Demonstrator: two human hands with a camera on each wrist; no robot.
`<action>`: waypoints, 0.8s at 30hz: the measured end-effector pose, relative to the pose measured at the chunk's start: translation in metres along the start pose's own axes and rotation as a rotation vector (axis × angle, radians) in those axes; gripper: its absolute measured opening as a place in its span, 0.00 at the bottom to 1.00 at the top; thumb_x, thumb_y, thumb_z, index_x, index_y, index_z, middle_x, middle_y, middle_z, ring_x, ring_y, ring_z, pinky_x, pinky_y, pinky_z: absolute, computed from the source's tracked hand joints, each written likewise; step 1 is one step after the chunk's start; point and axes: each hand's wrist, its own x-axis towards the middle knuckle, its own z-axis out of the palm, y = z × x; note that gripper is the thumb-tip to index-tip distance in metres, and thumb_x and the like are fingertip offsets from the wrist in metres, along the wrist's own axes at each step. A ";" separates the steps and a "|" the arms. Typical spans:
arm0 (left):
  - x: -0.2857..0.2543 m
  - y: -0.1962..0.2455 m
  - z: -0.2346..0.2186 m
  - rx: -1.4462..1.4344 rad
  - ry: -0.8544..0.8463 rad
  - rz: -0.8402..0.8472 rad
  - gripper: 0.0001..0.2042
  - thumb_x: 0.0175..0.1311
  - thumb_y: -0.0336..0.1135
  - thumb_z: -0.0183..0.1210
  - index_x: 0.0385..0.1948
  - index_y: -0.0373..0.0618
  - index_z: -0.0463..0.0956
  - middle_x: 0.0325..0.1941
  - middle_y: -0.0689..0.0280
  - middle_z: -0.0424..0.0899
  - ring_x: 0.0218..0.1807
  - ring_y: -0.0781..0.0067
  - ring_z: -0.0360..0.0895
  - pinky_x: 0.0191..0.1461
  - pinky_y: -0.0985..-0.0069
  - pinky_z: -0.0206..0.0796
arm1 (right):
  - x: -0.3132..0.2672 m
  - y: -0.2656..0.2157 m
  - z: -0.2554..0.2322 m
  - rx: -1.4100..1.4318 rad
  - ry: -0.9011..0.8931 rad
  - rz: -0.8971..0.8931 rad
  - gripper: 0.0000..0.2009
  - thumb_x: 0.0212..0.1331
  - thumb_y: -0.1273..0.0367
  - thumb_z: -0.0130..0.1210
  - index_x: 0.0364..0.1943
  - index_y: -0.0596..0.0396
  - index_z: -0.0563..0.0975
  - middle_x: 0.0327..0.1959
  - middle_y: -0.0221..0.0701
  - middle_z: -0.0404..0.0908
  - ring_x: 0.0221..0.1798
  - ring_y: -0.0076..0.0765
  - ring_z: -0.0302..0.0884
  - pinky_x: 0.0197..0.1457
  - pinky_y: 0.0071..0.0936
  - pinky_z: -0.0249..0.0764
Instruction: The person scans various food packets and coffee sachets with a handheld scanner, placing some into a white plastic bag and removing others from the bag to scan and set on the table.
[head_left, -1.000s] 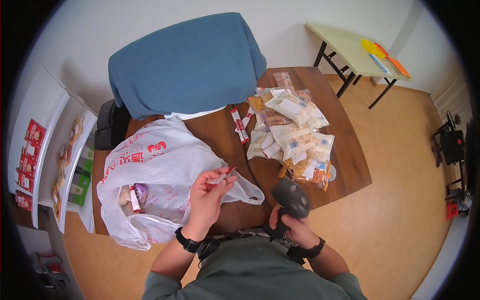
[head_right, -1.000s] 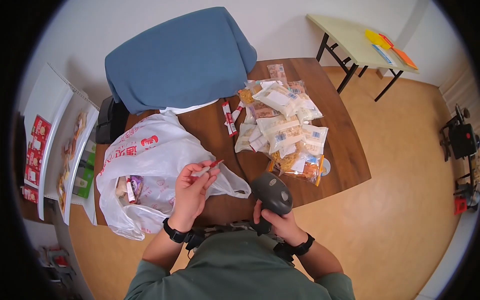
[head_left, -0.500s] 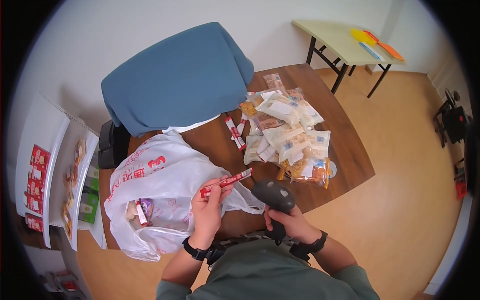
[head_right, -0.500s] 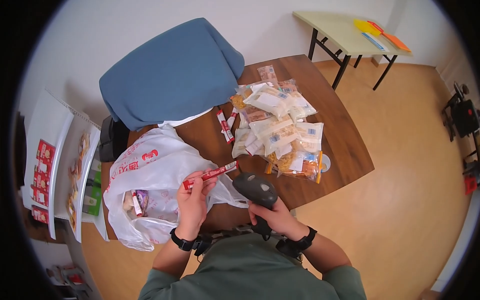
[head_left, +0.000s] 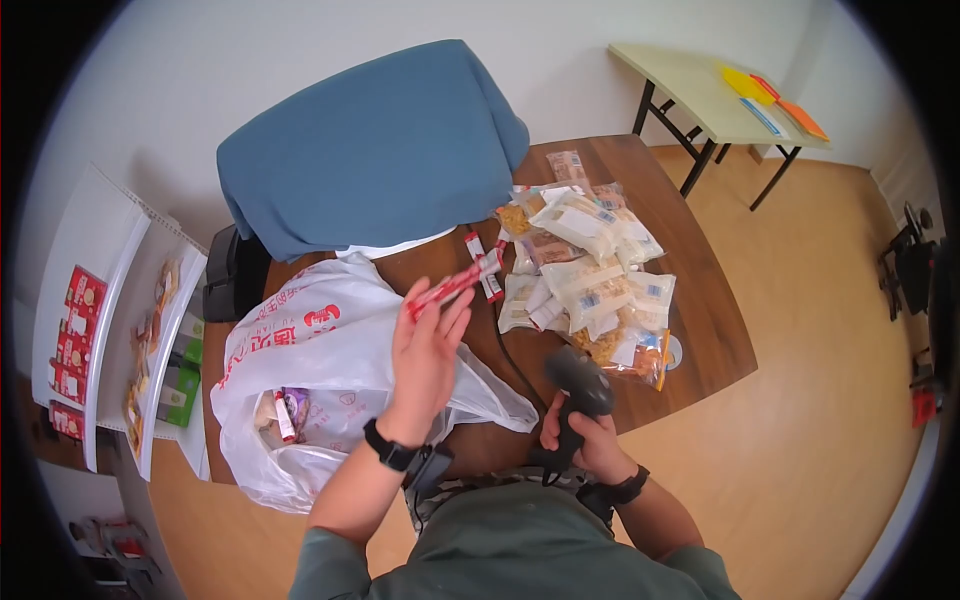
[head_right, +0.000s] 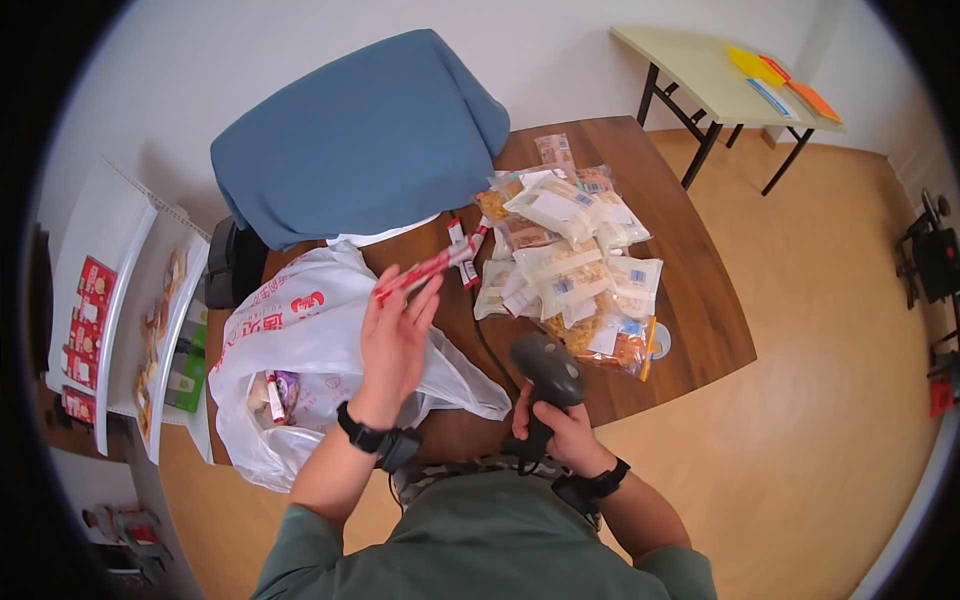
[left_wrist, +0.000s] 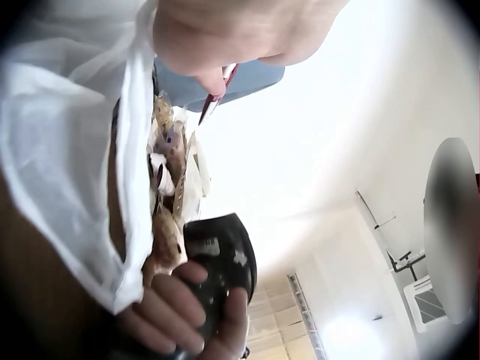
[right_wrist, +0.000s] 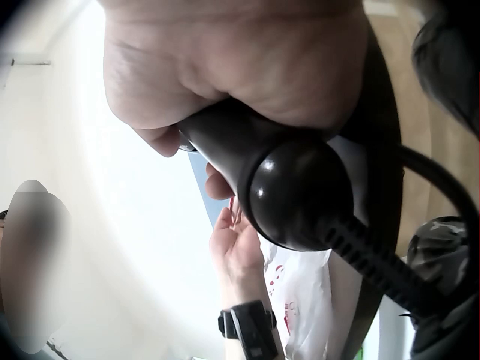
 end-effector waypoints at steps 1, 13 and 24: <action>0.011 -0.003 -0.003 -0.006 0.006 0.006 0.21 0.76 0.33 0.52 0.67 0.41 0.60 0.62 0.51 0.75 0.53 0.56 0.84 0.60 0.65 0.77 | 0.001 -0.001 0.000 -0.017 -0.016 -0.003 0.17 0.67 0.67 0.56 0.56 0.57 0.69 0.34 0.36 0.76 0.34 0.34 0.77 0.41 0.34 0.75; -0.087 0.045 -0.048 0.964 -0.392 -0.061 0.08 0.71 0.20 0.50 0.46 0.38 0.74 0.40 0.63 0.82 0.37 0.79 0.76 0.45 0.80 0.70 | 0.001 -0.002 0.009 -0.111 0.090 0.045 0.21 0.61 0.62 0.63 0.52 0.55 0.69 0.31 0.38 0.75 0.30 0.38 0.75 0.38 0.37 0.73; -0.101 0.119 -0.177 1.763 0.323 0.483 0.16 0.59 0.23 0.59 0.51 0.37 0.73 0.56 0.53 0.77 0.57 0.55 0.74 0.64 0.64 0.64 | 0.009 -0.002 0.016 -0.205 0.122 0.052 0.22 0.61 0.58 0.62 0.51 0.55 0.69 0.28 0.34 0.71 0.26 0.34 0.71 0.34 0.34 0.71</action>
